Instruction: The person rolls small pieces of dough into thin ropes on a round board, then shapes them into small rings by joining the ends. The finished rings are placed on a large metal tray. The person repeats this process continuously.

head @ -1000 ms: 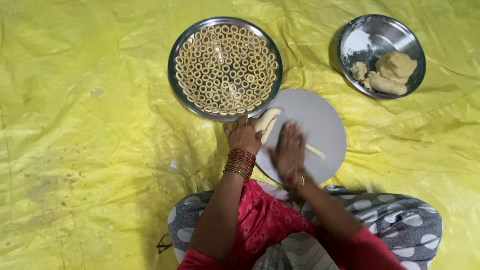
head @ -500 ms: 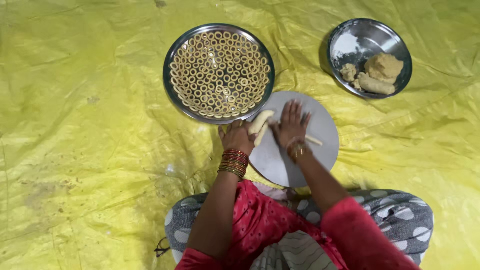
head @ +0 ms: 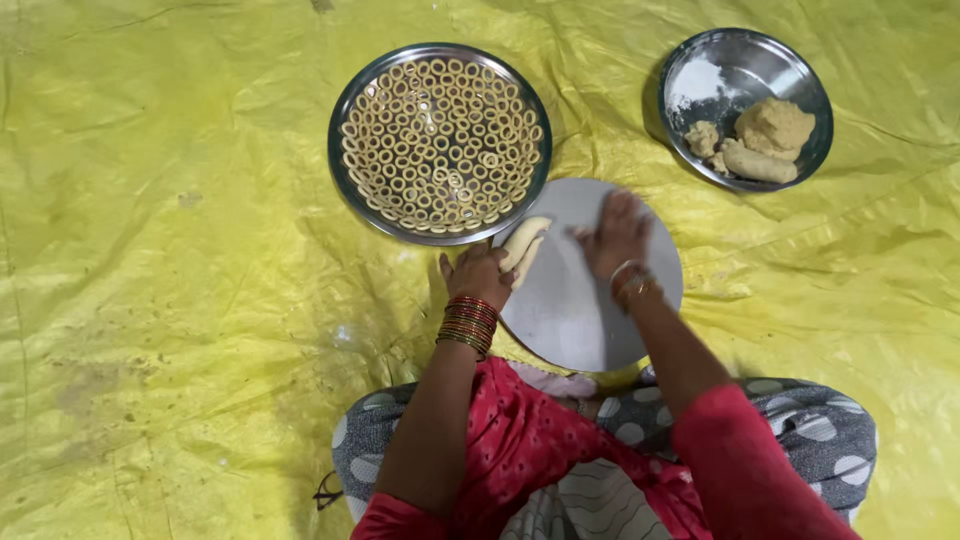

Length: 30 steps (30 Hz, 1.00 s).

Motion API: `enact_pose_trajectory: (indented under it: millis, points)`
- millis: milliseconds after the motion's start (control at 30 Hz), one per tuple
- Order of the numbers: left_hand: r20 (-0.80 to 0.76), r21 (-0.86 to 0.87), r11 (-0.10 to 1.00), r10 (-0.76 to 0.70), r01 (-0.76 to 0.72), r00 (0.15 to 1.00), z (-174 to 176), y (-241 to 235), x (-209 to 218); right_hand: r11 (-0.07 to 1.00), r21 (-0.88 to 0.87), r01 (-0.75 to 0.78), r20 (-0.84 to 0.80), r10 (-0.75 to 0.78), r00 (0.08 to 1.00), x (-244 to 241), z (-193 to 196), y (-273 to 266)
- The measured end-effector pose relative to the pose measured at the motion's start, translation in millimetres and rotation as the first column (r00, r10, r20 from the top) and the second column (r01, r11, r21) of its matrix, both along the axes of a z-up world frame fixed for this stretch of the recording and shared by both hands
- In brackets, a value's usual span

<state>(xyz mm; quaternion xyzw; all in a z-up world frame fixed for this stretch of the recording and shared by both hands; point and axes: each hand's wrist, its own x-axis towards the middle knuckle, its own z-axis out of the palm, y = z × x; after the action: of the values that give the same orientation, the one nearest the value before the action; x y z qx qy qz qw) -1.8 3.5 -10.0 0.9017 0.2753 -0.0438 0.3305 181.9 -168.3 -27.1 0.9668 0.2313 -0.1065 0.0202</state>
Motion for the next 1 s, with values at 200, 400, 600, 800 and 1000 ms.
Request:
enact_pose_trajectory:
  millis: [200, 400, 600, 800, 1000]
  points:
    - [0.008, 0.021, 1.0, 0.016, -0.016, 1.0, 1, 3, -2, 0.989, 0.116, 0.096, 0.164, -0.114, 0.98, -9, -13, -10]
    - [-0.007, 0.046, 0.999, 0.015, -0.015, 1.0, -4, -2, 5, 0.988, -0.124, -0.092, -0.119, 0.078, 0.99, -148, 2, -6]
    - [0.028, 0.085, 0.994, 0.069, -0.071, 0.997, -7, 3, 3, 0.999, -0.051, 0.01, -0.024, -0.011, 1.0, -50, -9, -16]
    - [0.112, 0.11, 0.986, 0.116, -0.129, 0.987, 2, 6, 1, 0.989, 0.137, 0.047, 0.232, -0.079, 0.97, 40, -20, -40]
    - [0.012, 0.058, 0.996, 0.066, -0.066, 0.998, 2, 3, 5, 0.999, -0.037, 0.0, -0.205, -0.008, 0.979, -103, 7, -20]
